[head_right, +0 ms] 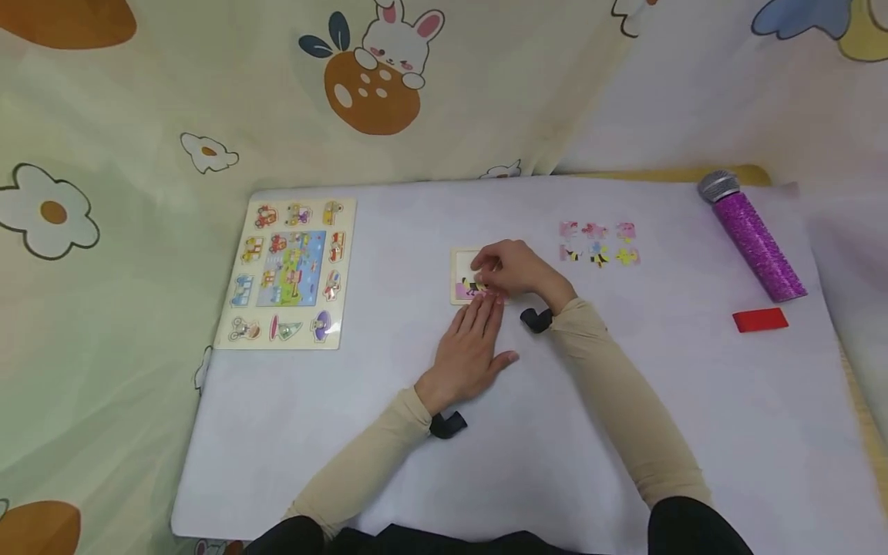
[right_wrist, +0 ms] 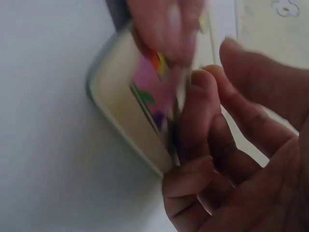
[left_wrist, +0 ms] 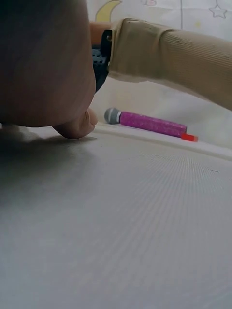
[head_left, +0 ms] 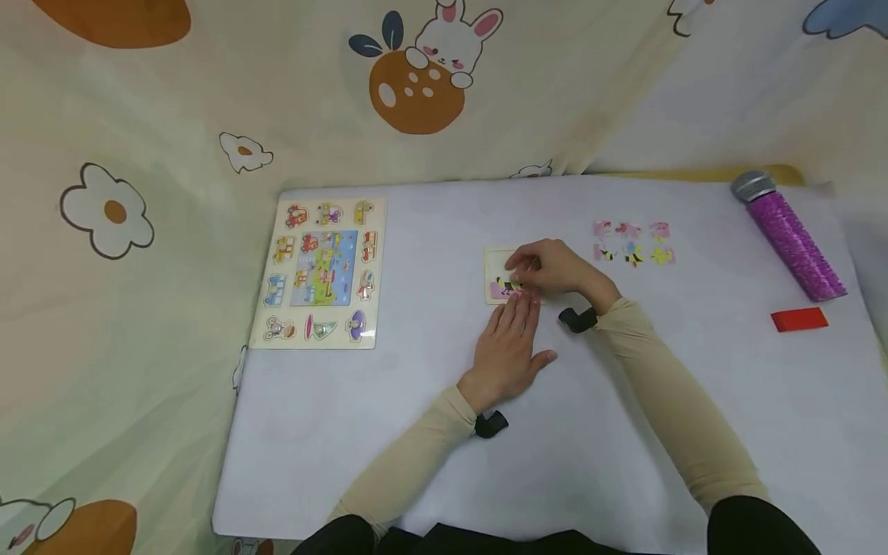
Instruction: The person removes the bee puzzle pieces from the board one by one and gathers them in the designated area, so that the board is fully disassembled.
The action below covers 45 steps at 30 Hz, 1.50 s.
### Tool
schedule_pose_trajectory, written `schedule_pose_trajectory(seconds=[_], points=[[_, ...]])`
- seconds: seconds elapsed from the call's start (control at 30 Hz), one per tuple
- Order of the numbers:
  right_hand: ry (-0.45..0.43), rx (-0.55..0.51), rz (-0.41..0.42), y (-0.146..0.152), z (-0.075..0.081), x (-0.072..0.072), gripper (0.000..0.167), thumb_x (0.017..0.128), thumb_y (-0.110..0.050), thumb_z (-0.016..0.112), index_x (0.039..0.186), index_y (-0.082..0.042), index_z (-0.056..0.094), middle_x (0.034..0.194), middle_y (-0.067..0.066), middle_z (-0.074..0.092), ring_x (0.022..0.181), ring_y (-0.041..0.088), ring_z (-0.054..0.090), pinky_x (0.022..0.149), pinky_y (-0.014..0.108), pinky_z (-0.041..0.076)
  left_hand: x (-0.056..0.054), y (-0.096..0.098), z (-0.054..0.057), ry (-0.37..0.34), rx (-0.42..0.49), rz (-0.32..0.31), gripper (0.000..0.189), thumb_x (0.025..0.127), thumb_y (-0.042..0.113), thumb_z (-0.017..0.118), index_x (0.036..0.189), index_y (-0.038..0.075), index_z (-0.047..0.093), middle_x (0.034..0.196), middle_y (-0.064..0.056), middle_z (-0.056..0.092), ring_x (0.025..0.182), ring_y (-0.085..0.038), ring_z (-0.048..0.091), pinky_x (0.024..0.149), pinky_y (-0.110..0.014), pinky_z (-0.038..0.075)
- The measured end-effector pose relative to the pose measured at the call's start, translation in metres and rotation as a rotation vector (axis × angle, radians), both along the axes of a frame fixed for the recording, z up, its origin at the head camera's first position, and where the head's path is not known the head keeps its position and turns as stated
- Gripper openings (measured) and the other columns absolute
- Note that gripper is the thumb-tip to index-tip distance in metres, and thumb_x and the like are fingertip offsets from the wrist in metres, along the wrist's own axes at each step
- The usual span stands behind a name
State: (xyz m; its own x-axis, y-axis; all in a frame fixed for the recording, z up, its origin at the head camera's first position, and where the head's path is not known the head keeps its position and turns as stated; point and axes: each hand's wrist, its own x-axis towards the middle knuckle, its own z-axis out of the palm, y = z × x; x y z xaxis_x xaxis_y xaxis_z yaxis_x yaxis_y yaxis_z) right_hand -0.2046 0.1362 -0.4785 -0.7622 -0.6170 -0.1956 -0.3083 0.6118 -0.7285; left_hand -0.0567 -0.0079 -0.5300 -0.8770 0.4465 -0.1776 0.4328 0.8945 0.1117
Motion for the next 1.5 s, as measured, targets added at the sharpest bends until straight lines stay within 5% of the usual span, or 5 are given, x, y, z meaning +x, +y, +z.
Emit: schedule_pose_trajectory(seconds=[0.23, 0.53, 1.1, 1.5], points=[[0.012, 0.027, -0.002, -0.012, -0.005, 0.002, 0.019, 0.098, -0.003, 0.067, 0.115, -0.003, 0.077, 0.097, 0.011, 0.079, 0.079, 0.02, 0.066, 0.071, 0.032, 0.05, -0.002, 0.002, 0.003, -0.004, -0.018, -0.013, 0.087, 0.11, 0.066, 0.031, 0.171, 0.007, 0.011, 0.18, -0.012, 0.005, 0.167, -0.028, 0.003, 0.135, -0.041, 0.01], [-0.004, 0.059, 0.006, -0.019, -0.006, 0.005, 0.017, 0.095, -0.015, 0.08, 0.11, -0.008, 0.077, 0.095, 0.008, 0.075, 0.082, 0.021, 0.065, 0.075, 0.035, 0.049, -0.001, 0.0, 0.004, -0.004, -0.041, -0.007, 0.087, 0.109, 0.066, 0.031, 0.171, 0.008, 0.01, 0.18, -0.01, 0.006, 0.167, -0.026, 0.006, 0.134, -0.041, 0.011], [-0.033, -0.006, 0.005, -0.021, -0.005, 0.008, 0.03, 0.088, -0.009, 0.087, 0.114, -0.004, 0.074, 0.107, 0.011, 0.077, 0.088, 0.021, 0.069, 0.083, 0.035, 0.055, 0.0, -0.001, 0.002, -0.012, -0.025, -0.007, 0.09, 0.109, 0.067, 0.031, 0.171, 0.007, 0.007, 0.18, -0.011, 0.005, 0.167, -0.027, 0.004, 0.134, -0.044, 0.01], [0.011, -0.031, 0.048, -0.026, -0.003, 0.012, 0.029, 0.086, 0.0, 0.085, 0.113, 0.0, 0.075, 0.107, 0.013, 0.078, 0.096, 0.026, 0.073, 0.09, 0.044, 0.059, 0.0, -0.001, 0.003, 0.002, -0.029, -0.012, 0.087, 0.109, 0.067, 0.032, 0.17, 0.008, 0.016, 0.178, -0.01, 0.016, 0.165, -0.029, 0.015, 0.134, -0.044, 0.013]])
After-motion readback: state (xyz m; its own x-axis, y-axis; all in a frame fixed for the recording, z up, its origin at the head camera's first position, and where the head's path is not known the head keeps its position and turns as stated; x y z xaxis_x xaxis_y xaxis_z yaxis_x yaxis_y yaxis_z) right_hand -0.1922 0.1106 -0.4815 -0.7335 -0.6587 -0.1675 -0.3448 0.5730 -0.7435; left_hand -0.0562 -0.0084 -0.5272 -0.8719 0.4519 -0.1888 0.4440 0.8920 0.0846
